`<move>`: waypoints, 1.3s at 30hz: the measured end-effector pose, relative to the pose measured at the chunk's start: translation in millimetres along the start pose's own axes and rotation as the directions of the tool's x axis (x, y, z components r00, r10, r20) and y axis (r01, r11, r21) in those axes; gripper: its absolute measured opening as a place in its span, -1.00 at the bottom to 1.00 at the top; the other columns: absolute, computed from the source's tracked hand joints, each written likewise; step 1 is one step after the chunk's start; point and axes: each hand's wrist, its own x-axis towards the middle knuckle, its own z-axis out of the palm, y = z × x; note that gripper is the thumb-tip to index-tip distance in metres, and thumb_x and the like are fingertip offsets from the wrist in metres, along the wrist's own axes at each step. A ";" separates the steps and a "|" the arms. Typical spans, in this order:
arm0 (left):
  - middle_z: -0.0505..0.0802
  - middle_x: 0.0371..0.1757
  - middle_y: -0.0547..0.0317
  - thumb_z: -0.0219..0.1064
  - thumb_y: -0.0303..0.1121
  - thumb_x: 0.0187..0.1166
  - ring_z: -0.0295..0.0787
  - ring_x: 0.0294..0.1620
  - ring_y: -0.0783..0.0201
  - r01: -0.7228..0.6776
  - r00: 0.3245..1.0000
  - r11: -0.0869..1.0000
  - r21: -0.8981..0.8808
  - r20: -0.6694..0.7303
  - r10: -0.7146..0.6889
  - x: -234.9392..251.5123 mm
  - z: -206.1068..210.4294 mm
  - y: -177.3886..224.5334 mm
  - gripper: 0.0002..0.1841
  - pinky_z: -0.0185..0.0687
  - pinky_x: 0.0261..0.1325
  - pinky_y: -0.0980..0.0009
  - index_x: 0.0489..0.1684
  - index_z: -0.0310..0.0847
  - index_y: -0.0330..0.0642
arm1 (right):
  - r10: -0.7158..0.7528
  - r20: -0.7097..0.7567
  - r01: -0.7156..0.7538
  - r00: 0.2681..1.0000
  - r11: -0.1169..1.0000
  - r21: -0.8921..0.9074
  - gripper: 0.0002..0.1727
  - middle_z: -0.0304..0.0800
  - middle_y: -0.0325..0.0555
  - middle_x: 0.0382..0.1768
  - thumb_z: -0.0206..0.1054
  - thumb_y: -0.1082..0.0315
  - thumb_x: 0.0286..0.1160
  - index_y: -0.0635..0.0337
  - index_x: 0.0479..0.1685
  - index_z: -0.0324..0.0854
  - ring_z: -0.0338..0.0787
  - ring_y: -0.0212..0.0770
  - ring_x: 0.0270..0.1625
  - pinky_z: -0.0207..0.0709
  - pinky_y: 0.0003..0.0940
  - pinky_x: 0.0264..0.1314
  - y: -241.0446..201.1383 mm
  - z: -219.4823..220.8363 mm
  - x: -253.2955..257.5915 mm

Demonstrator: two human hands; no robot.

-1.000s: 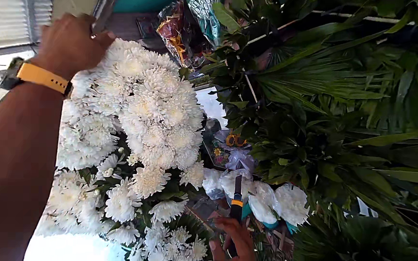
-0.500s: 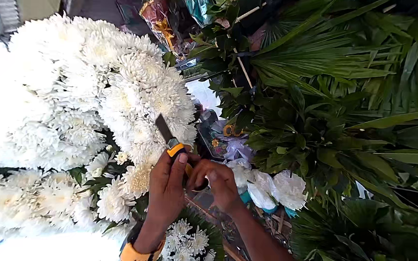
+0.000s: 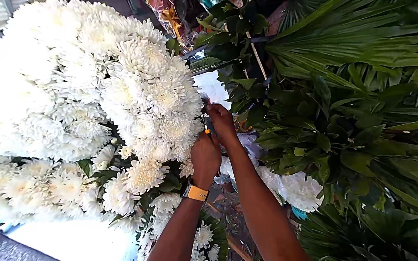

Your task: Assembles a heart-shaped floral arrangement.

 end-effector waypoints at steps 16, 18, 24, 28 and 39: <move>0.83 -0.06 -0.25 0.04 -0.13 0.83 0.82 0.08 -0.16 0.067 0.994 0.996 -0.063 0.089 -0.061 14.3 -11.7 6.7 -0.57 0.67 0.17 -0.15 0.05 0.65 -0.37 | -0.168 0.170 0.179 0.971 0.982 -0.053 -0.61 0.67 -0.19 -0.14 0.05 -0.01 0.84 0.05 0.23 0.58 0.63 -0.35 -0.20 0.58 -0.32 -0.10 -5.5 -16.9 -27.7; 0.83 -0.08 -0.24 0.04 -0.13 0.83 0.82 0.05 -0.16 0.057 0.989 0.996 -0.075 0.138 -0.046 4.2 -16.1 0.9 -0.57 0.66 0.16 -0.16 0.07 0.66 -0.36 | -0.213 0.101 0.216 0.972 0.976 -0.024 -0.67 0.67 -0.24 -0.10 0.10 0.06 0.82 0.06 0.20 0.59 0.64 -0.40 -0.16 0.58 -0.38 -0.06 -13.5 -18.2 -30.5; 0.73 -0.52 0.21 0.08 -0.12 0.79 0.72 -0.52 0.27 -0.218 0.973 0.941 -0.260 -0.131 0.189 -52.0 -71.1 -3.6 -0.65 0.70 -0.37 0.20 -0.05 0.68 -0.21 | -0.205 0.027 0.204 0.978 0.937 -0.284 -0.49 0.68 0.08 0.40 0.19 0.05 0.79 0.20 0.52 0.54 0.73 -0.07 0.30 0.60 -0.04 0.34 -62.5 -9.3 -13.3; 0.69 -0.54 0.05 0.13 -0.11 0.81 0.69 -0.53 0.09 -0.235 0.960 0.934 -0.270 -0.214 0.179 -11.4 -119.9 28.3 -0.64 0.62 -0.41 0.02 -0.15 0.61 -0.26 | -0.353 0.067 0.359 0.933 0.907 -0.220 -0.57 0.81 0.00 0.09 0.25 0.10 0.75 0.28 0.29 0.66 0.77 -0.24 0.12 0.65 -0.18 0.24 -120.2 27.7 16.1; 0.79 -0.15 -0.25 0.15 -0.20 0.72 0.80 -0.06 -0.16 -0.003 0.999 0.935 -0.356 -0.039 -0.012 58.5 -163.4 75.7 -0.66 0.65 -0.05 -0.19 -0.12 0.61 -0.38 | -0.152 0.141 0.202 0.978 0.860 -0.468 -0.57 0.75 0.06 -0.08 0.38 0.08 0.66 0.36 0.03 0.72 0.67 -0.16 -0.07 0.53 -0.08 0.10 -182.8 62.7 69.4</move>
